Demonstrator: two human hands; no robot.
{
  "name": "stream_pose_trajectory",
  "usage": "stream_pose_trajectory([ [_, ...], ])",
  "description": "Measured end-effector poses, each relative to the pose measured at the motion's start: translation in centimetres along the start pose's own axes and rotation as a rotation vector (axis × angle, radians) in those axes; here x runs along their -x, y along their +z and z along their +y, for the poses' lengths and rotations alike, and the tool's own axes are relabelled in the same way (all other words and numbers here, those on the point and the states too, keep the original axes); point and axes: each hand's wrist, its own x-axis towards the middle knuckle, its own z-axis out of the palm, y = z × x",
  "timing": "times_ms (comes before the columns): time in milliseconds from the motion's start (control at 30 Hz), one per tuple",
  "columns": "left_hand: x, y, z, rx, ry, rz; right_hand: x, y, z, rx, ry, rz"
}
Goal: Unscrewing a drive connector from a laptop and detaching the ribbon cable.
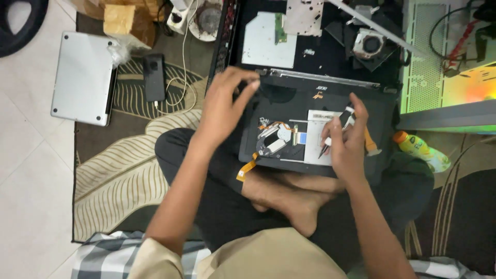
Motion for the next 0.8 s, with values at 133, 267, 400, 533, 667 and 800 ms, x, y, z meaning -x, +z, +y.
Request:
stream_pose_trajectory([
  [133, -4.9, 2.8, -5.4, -0.19, 0.037, -0.103, 0.2, 0.9, -5.2, 0.188, 0.174, 0.026],
  [267, -6.9, 4.9, -8.2, -0.398, 0.205, -0.065, 0.2, 1.1, -5.4, 0.153, 0.162, 0.038],
  [400, -7.2, 5.4, -8.5, -0.485, 0.246, -0.015, 0.4, 1.2, -5.3, 0.185, 0.2, 0.044],
  [533, -7.5, 5.7, -8.5, -0.525, 0.261, 0.021, 0.4, 1.2, -4.8, 0.152, 0.209, 0.047],
  [667, -7.6, 6.1, -9.1, -0.576, 0.261, 0.017, 0.3, 1.2, -5.0, 0.156, 0.172, 0.039],
  [800, -7.6, 6.3, -9.3, -0.606, 0.274, 0.032, 0.4, 1.2, -4.8, 0.174, 0.177, 0.051],
])
